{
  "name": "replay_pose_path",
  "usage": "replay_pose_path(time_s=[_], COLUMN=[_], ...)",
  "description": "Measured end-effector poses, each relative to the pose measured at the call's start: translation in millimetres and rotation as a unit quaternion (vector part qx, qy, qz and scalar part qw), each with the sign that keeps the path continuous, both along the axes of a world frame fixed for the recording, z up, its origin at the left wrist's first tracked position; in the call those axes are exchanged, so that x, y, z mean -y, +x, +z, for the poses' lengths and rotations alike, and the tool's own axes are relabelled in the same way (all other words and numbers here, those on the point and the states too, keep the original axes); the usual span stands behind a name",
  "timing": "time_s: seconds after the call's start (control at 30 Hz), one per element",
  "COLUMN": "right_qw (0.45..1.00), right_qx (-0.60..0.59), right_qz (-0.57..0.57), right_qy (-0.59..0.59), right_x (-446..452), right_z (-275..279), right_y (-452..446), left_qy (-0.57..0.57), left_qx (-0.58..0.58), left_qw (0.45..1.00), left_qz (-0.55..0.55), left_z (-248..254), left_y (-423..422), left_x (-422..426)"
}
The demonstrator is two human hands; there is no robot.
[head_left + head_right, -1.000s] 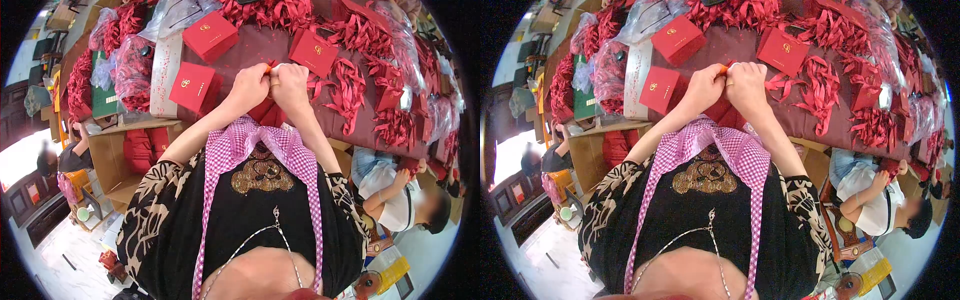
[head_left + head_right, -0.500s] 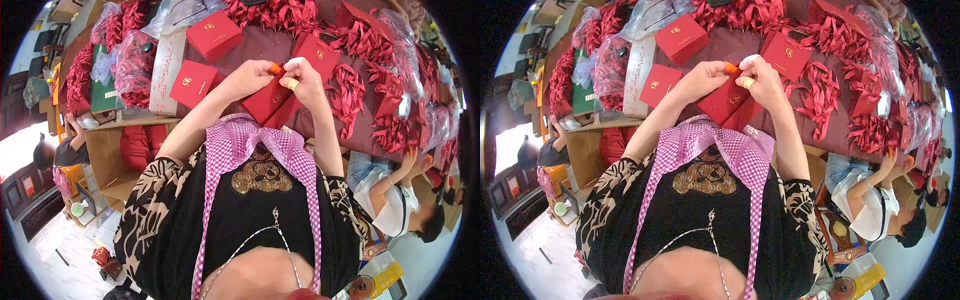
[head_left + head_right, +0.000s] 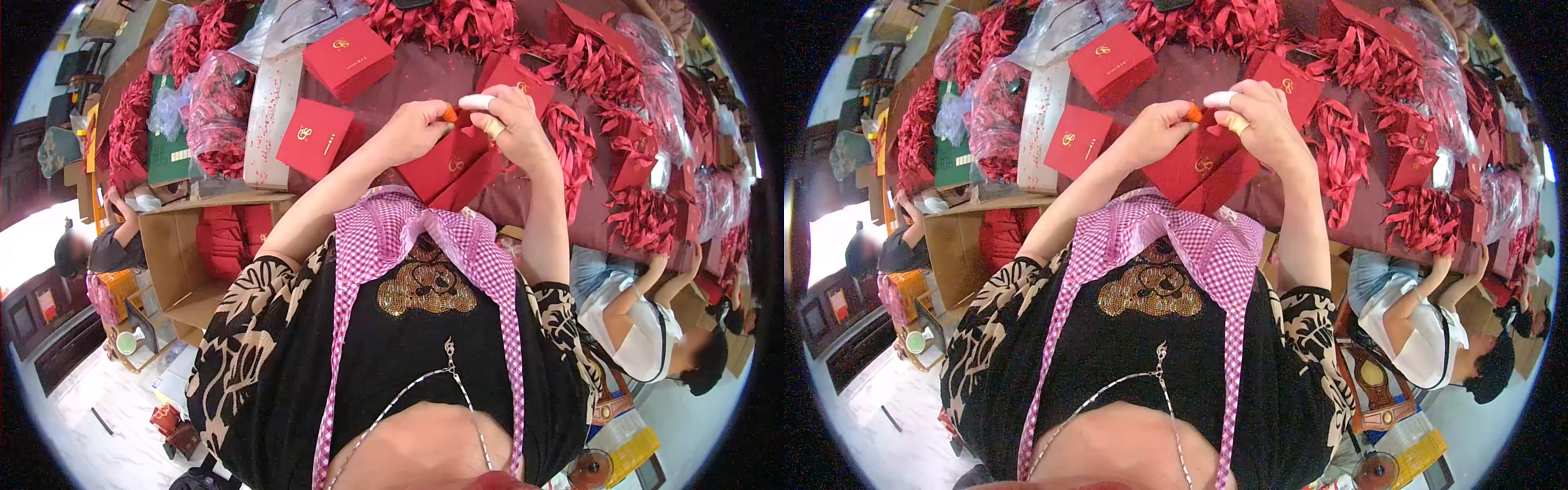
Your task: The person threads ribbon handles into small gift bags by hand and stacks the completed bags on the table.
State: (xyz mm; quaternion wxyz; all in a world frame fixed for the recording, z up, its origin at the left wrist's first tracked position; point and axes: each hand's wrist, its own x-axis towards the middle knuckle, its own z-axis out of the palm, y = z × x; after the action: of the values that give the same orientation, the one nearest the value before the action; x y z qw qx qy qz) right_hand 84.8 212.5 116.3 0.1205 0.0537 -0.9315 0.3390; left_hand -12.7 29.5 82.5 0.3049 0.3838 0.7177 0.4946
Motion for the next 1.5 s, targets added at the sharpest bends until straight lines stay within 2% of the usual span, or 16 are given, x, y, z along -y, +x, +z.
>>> replay_pose_path(time_s=[0.1, 0.23, 0.37, 0.43, 0.57, 0.63, 0.87, 0.97, 1.17, 1.27, 1.33, 1.37, 1.4, 1.43, 1.5], right_qw=[0.999, 0.998, 0.995, 0.994, 0.989, 0.989, 0.987, 0.989, 0.984, 0.983, 0.982, 0.980, 0.979, 0.979, 0.979], right_qx=[-0.029, 0.004, 0.058, 0.055, 0.033, 0.033, 0.045, 0.044, 0.071, 0.076, 0.086, 0.080, 0.073, 0.073, 0.073], right_qz=[0.017, 0.050, 0.063, 0.073, 0.089, 0.092, 0.110, 0.109, 0.144, 0.154, 0.159, 0.162, 0.165, 0.164, 0.150], right_qy=[0.031, -0.029, -0.059, -0.067, -0.113, -0.112, -0.104, -0.093, -0.072, -0.060, -0.057, -0.079, -0.100, -0.099, -0.116], right_x=[2.0, 1.7, 4.4, 0.3, -0.7, -1.4, -2.5, -1.7, -7.8, -10.0, -12.2, -15.2, -18.4, -21.0, -22.7], right_z=[-1.2, -2.6, 6.0, -0.8, -7.3, -8.5, -6.8, -1.5, 21.3, 19.6, 18.2, 18.1, 17.9, 17.3, 14.4], right_y=[-1.5, -6.2, -7.7, -9.1, -10.8, -11.6, -16.3, -14.6, -12.5, -13.1, -12.5, -9.0, -6.4, -4.9, -1.1], left_qy=[-0.013, 0.009, 0.029, -0.002, 0.019, 0.009, 0.020, 0.004, 0.101, 0.068, 0.088, 0.030, 0.003, 0.041, 0.056], left_qx=[-0.031, -0.056, -0.039, -0.023, -0.035, 0.005, 0.017, -0.039, -0.150, -0.129, -0.095, 0.016, 0.031, 0.188, 0.208], left_qw=[0.999, 0.998, 0.998, 0.999, 0.998, 0.998, 0.998, 0.999, 0.983, 0.989, 0.991, 0.996, 0.992, 0.967, 0.955], left_qz=[0.016, 0.025, 0.038, 0.030, 0.042, 0.054, 0.060, 0.031, -0.034, -0.020, 0.042, 0.084, 0.121, 0.165, 0.202], left_z=[7.8, 4.4, 4.9, 3.8, 5.1, 2.4, -8.4, 6.6, 15.6, 11.0, -8.4, -13.2, -10.0, -14.8, -17.6], left_y=[3.0, 3.6, 4.7, 4.0, 4.4, 4.3, -1.3, -1.4, -2.6, -1.4, -6.6, -17.2, -29.5, -38.5, -49.8], left_x=[2.9, 5.7, 4.8, 5.5, 6.4, 7.1, 5.9, 6.8, 4.9, 3.1, 2.6, 8.5, 16.0, 21.9, 30.6])
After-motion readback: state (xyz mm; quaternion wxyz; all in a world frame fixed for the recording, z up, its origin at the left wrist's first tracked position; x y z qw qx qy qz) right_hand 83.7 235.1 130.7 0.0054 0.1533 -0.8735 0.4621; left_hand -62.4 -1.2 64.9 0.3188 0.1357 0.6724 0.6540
